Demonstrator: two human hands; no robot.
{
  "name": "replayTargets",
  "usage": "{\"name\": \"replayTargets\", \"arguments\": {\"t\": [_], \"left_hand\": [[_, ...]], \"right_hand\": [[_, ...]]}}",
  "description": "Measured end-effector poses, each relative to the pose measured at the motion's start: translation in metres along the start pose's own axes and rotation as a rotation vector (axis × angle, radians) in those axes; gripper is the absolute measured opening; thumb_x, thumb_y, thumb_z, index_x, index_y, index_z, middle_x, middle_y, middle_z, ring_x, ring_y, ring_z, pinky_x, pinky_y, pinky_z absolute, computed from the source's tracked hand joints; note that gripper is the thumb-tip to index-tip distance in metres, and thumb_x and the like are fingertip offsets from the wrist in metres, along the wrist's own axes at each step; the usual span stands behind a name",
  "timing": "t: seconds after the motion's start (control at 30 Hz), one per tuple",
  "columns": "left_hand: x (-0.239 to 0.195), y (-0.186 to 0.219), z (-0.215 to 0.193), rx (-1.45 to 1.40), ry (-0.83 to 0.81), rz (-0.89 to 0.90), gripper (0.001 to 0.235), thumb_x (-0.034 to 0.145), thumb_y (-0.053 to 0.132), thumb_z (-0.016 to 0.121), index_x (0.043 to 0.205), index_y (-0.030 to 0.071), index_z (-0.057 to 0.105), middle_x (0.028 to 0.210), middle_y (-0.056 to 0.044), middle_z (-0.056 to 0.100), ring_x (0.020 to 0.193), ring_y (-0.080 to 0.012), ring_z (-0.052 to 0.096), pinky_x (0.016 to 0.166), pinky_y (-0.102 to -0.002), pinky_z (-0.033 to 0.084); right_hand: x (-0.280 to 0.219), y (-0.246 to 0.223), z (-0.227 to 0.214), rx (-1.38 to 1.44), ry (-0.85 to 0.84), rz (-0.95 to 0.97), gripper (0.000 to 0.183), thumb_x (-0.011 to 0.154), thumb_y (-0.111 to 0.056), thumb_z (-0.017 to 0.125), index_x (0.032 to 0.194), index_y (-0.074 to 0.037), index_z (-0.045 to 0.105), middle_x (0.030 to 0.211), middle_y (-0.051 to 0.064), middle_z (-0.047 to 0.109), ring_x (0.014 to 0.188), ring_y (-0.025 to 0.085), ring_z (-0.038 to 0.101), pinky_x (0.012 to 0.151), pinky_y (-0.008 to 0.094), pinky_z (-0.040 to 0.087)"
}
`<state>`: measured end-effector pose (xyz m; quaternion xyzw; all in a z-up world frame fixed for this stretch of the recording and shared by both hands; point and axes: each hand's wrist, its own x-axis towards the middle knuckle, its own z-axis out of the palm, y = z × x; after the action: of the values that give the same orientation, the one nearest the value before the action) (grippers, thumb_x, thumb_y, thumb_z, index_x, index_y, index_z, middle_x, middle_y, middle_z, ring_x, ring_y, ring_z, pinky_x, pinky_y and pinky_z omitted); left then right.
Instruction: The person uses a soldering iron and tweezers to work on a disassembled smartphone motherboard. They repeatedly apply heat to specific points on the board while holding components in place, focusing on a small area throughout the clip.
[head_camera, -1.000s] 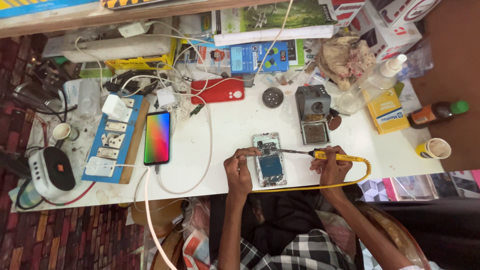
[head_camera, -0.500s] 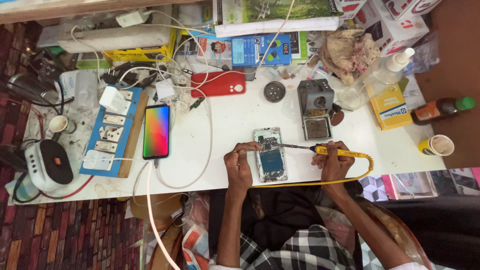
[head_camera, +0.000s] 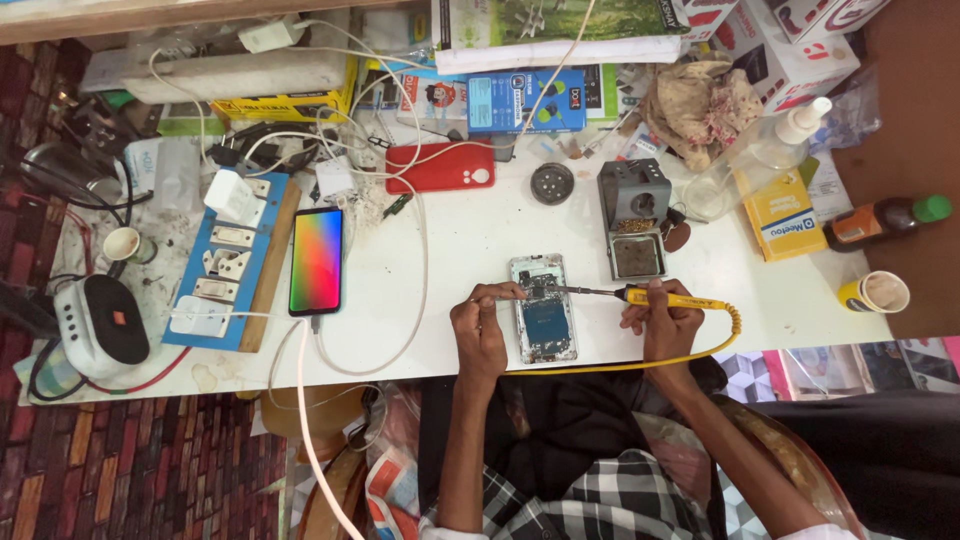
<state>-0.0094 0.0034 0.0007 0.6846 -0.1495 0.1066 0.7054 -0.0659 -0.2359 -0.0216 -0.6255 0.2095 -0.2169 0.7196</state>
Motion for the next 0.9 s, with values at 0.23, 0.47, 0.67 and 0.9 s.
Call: {"name": "replayTargets", "arguments": {"t": [0.23,0.47,0.67,0.9], "left_hand": [[-0.002,-0.005,-0.001,-0.001,0.005,-0.076,0.059,0.111,0.045,0.036,0.093,-0.002,0.066,0.093,-0.015,0.078,0.076,-0.0229,0.070,0.069,-0.034,0.054],[-0.005,-0.011,-0.001,-0.018,0.004,-0.012,0.056,0.115,0.039,0.036,0.096,-0.003,0.067,0.096,-0.016,0.078,0.078,-0.0222,0.066,0.076,-0.035,0.053],[0.000,-0.005,0.002,-0.020,0.013,-0.044,0.049,0.113,0.032,0.038,0.093,-0.003,0.067,0.094,-0.017,0.078,0.083,-0.0250,0.073,0.080,-0.038,0.058],[0.004,-0.009,0.000,-0.088,0.086,-0.286,0.038,0.108,0.027,0.041,0.094,0.001,0.064,0.087,-0.011,0.079,0.047,-0.0059,0.033,0.043,-0.024,0.028]], "right_hand": [[-0.002,0.002,0.001,0.038,0.090,-0.020,0.027,0.107,-0.017,0.055,0.087,0.000,0.057,0.063,0.010,0.059,0.046,0.014,0.055,0.040,0.024,0.037],[-0.002,0.005,-0.004,0.096,0.152,-0.001,0.028,0.108,-0.015,0.055,0.084,-0.001,0.057,0.061,0.009,0.057,0.045,0.013,0.052,0.039,0.024,0.035],[-0.002,0.001,0.000,0.072,0.143,-0.020,0.028,0.105,-0.013,0.056,0.080,0.000,0.055,0.057,0.009,0.055,0.041,0.012,0.048,0.039,0.025,0.038],[0.001,-0.001,0.000,0.058,0.135,0.034,0.027,0.105,-0.014,0.056,0.082,0.000,0.058,0.055,0.010,0.056,0.040,0.012,0.048,0.038,0.025,0.034]]}}
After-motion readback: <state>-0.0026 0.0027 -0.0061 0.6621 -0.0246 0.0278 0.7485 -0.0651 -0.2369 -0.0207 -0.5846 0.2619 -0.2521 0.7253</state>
